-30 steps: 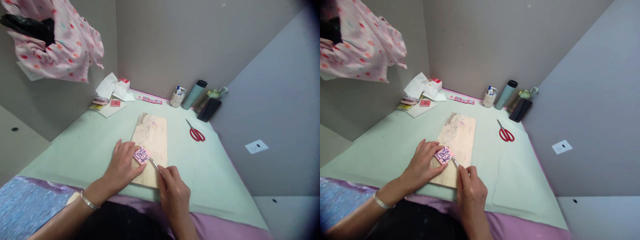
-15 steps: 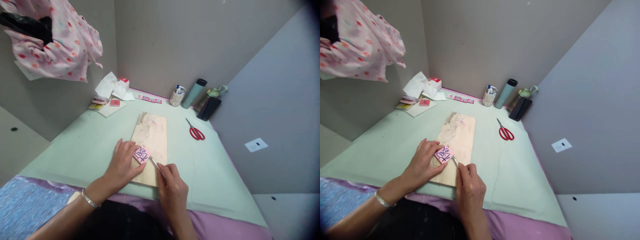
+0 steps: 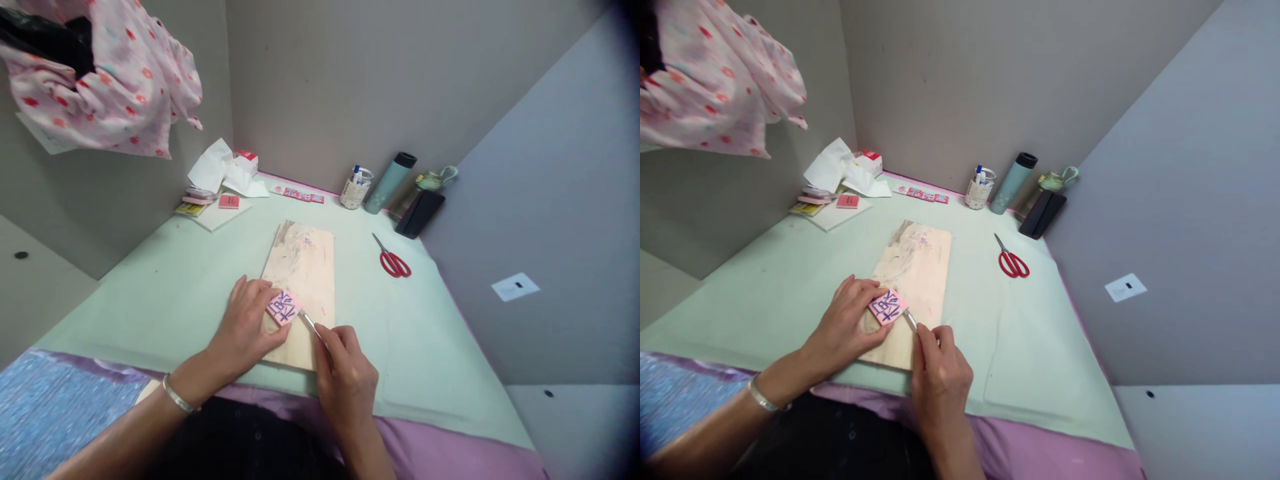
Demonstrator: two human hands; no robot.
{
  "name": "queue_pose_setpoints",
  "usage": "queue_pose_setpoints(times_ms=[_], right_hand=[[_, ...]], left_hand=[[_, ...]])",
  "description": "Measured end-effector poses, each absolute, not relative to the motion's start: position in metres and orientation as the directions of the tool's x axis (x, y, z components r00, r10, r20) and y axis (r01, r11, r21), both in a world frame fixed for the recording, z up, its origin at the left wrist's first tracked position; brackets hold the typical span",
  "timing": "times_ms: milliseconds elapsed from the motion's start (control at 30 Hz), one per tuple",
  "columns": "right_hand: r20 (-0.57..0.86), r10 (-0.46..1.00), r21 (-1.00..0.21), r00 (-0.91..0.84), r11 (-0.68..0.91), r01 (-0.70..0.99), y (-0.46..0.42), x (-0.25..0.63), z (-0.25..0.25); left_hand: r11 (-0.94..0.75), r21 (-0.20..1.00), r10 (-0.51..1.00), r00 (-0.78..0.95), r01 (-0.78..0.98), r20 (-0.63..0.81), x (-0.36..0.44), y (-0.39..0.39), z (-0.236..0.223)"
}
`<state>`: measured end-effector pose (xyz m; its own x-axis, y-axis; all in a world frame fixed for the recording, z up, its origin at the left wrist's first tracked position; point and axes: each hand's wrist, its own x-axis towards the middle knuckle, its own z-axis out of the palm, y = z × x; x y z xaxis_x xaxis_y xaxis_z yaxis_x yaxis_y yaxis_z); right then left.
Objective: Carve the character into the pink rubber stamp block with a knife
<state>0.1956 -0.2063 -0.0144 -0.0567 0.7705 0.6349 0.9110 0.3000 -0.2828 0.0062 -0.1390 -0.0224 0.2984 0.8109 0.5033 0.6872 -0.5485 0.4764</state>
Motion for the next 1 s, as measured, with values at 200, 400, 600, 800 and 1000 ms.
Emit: queue_pose_setpoints(times_ms=[200,400,600,800,1000], right_hand=[[0.633,0.772,-0.277,-0.060,0.299,0.913,-0.205,0.195,-0.014],[0.625,0.775,-0.263,-0.096,0.325,0.908,-0.206,0.202,-0.013],[0.628,0.771,-0.260,-0.103,0.334,0.906,-0.207,0.206,-0.013],[0.632,0.767,-0.246,-0.112,0.336,0.909,-0.209,0.209,-0.013],[0.627,0.775,-0.263,-0.080,0.307,0.915,-0.206,0.203,-0.011]], left_hand=[[-0.551,0.478,0.809,0.297,0.684,0.506,0.006,-0.138,-0.021],[-0.546,0.483,0.814,0.298,0.684,0.498,0.004,-0.138,-0.022],[-0.545,0.495,0.819,0.303,0.677,0.486,0.003,-0.138,-0.021],[-0.541,0.513,0.824,0.299,0.666,0.481,0.003,-0.138,-0.021],[-0.551,0.532,0.820,0.299,0.643,0.488,0.003,-0.139,-0.019]])
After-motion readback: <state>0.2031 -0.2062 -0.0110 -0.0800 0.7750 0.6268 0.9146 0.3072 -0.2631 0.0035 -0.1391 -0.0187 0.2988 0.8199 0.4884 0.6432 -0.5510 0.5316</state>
